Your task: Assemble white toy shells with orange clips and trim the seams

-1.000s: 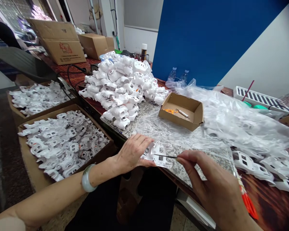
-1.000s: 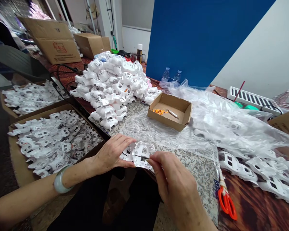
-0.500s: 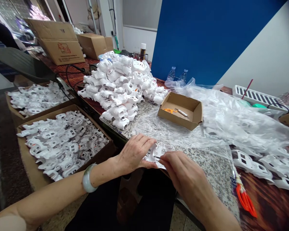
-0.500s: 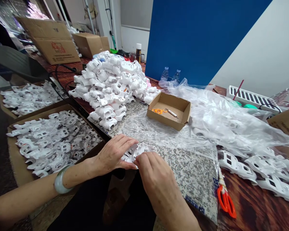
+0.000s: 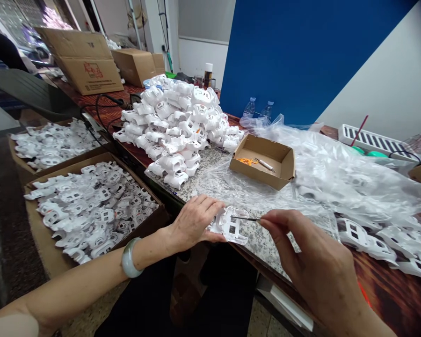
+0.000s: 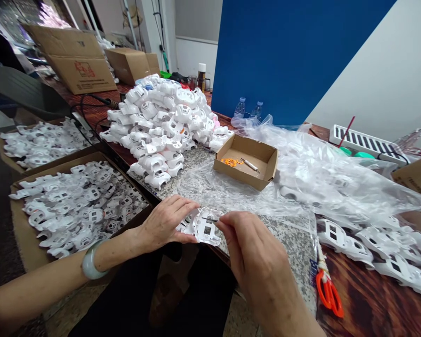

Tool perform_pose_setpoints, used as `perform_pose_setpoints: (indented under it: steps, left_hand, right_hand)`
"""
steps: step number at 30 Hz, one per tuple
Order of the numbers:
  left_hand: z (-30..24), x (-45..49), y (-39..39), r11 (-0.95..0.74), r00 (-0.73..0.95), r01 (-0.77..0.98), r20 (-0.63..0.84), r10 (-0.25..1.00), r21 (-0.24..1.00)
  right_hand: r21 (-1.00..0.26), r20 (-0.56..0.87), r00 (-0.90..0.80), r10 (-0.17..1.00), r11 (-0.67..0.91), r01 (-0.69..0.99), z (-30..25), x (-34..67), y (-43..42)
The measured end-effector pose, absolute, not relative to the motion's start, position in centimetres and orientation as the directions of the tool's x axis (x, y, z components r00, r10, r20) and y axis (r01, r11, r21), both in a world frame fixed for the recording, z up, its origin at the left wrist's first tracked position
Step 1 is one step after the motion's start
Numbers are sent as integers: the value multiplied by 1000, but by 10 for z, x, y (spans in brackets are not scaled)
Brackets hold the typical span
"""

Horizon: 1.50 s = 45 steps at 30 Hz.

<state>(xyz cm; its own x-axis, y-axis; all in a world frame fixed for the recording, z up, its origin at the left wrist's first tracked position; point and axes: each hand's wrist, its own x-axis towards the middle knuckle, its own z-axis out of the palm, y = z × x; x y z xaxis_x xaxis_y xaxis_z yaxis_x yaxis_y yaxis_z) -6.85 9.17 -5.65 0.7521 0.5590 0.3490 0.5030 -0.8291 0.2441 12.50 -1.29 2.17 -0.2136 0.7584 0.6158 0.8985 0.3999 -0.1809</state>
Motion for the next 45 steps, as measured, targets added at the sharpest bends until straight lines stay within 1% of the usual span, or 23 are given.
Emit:
perform_pose_setpoints:
  steps: [6, 12, 17, 21, 24, 26, 27, 29, 30, 32, 33, 34, 35, 36, 37, 38, 40, 42, 44, 45]
  left_hand:
    - [-53, -67, 89, -824, 760, 504, 320, 565, 258]
    - [-53, -67, 88, -829, 766, 497, 318, 558, 257]
    - [-50, -65, 84, -849, 770, 468, 357, 528, 247]
    - [-48, -61, 80, -866, 769, 431, 400, 499, 253]
    - [-51, -60, 79, -855, 767, 450, 378, 518, 257]
    - [-53, -63, 80, -836, 758, 479, 354, 548, 269]
    - [-54, -66, 80, -824, 749, 489, 346, 564, 285]
    - [-54, -75, 82, -792, 723, 495, 337, 603, 357]
    - [-54, -81, 82, -760, 700, 494, 325, 636, 422]
    - [-55, -93, 83, -612, 616, 490, 251, 747, 621]
    - [-56, -98, 83, -483, 564, 462, 174, 807, 744]
    - [-58, -103, 82, -319, 517, 403, 74, 853, 858]
    - [-60, -108, 82, -135, 480, 315, -35, 877, 940]
    - [-62, -111, 81, 45, 459, 206, -138, 878, 977]
    - [-63, -113, 79, 203, 453, 91, -222, 864, 975]
    - [-64, -114, 78, 336, 463, -14, -292, 837, 942]
    - [-65, -113, 74, 542, 517, -171, -393, 760, 823]
    - [-64, -110, 70, 683, 604, -258, -437, 667, 684]
    - [-66, -107, 66, 757, 666, -298, -441, 602, 582]
    - [-67, -105, 64, 773, 683, -311, -436, 586, 553]
  right_hand:
    - [-215, 601, -219, 769, 420, 882, 9, 122, -6]
    - [-241, 605, -226, 764, 447, 862, 8, 118, -3]
    - [-225, 575, -250, 779, 444, 867, -1, 114, -1]
    - [-199, 498, -297, 815, 441, 875, -15, 106, 3]
    - [-198, 503, -294, 813, 439, 876, -8, 105, -1]
    - [-198, 557, -259, 789, 429, 882, 7, 110, -9]
    - [-199, 585, -218, 782, 399, 895, 15, 114, -14]
    - [-240, 629, -63, 775, 270, 932, 27, 126, -23]
    - [-293, 637, 45, 770, 187, 938, 28, 133, -26]
    - [-471, 613, 275, 740, 63, 880, 20, 147, -29]
    - [-574, 573, 370, 731, 36, 818, 11, 154, -28]
    - [-672, 520, 443, 730, 29, 740, 0, 158, -27]
    - [-751, 460, 489, 741, 31, 659, -12, 161, -25]
    - [-811, 401, 513, 759, 33, 585, -25, 162, -22]
    - [-852, 345, 521, 781, 27, 523, -37, 160, -20]
    - [-877, 298, 515, 804, 18, 480, -48, 157, -19]
    - [-900, 236, 489, 840, -1, 436, -65, 149, -17]
    - [-903, 207, 469, 859, -16, 429, -78, 141, -17]
    - [-898, 204, 460, 864, -22, 439, -85, 135, -18]
    - [-897, 205, 458, 865, -22, 442, -88, 134, -18]
